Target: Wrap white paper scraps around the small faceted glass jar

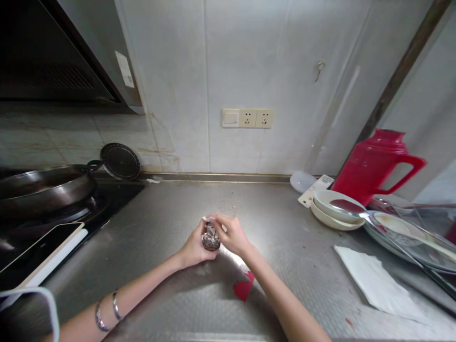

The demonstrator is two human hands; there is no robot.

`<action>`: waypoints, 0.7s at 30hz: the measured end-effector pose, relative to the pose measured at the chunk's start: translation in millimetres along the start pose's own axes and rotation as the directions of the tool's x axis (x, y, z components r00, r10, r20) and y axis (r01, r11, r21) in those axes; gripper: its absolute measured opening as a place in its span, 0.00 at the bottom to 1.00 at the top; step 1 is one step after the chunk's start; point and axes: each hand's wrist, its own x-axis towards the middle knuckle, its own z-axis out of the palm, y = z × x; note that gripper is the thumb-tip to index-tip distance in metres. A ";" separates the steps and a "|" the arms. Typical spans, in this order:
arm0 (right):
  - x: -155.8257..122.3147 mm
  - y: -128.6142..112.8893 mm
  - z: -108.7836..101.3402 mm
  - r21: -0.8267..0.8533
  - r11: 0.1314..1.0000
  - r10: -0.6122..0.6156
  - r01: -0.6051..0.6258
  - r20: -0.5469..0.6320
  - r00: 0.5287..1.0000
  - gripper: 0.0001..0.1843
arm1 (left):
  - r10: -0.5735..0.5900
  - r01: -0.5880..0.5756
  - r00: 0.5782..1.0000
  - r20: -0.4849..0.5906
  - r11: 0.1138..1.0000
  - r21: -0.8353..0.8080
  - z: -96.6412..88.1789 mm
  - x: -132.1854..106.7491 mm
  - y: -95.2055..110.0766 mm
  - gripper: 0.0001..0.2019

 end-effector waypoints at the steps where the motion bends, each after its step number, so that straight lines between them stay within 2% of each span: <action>1: -0.9 -1.0 0.8 0.007 1.000 -0.018 0.018 0.008 1.000 0.15 | -0.008 0.008 1.000 0.003 1.000 -0.001 -0.2 0.4 0.1 0.38; 8: -1.2 -3.0 -1.7 0.018 0.992 -0.128 0.127 0.050 0.990 0.15 | -0.007 0.006 1.000 -0.025 1.000 -0.012 -3.2 3.0 3.4 0.34; 11: -2.6 -6.1 -2.9 0.034 0.993 -0.112 0.110 0.081 0.990 0.16 | -0.013 0.011 0.998 -0.055 0.999 -0.037 -5.2 5.2 2.3 0.34; 14: -4.8 -6.6 -1.4 0.081 0.996 -0.038 0.031 0.086 0.996 0.17 | -0.067 0.062 0.996 -0.051 0.993 -0.096 -10.7 9.6 -0.7 0.34; 17: -4.1 -1.9 2.1 0.186 0.980 0.078 -0.064 -0.072 0.994 0.18 | -0.089 0.072 0.991 -0.103 0.984 -0.162 -16.9 14.4 -4.3 0.33; 19: -1.3 3.7 3.8 0.222 0.972 0.132 -0.079 -0.232 0.964 0.18 | -0.104 0.077 0.986 -0.132 0.978 -0.195 -18.3 15.6 -5.4 0.33; 21: 1.8 10.1 4.7 0.195 0.978 0.134 -0.072 -0.325 0.936 0.19 | -0.126 0.101 0.986 -0.109 0.973 -0.210 -16.3 14.1 -4.7 0.32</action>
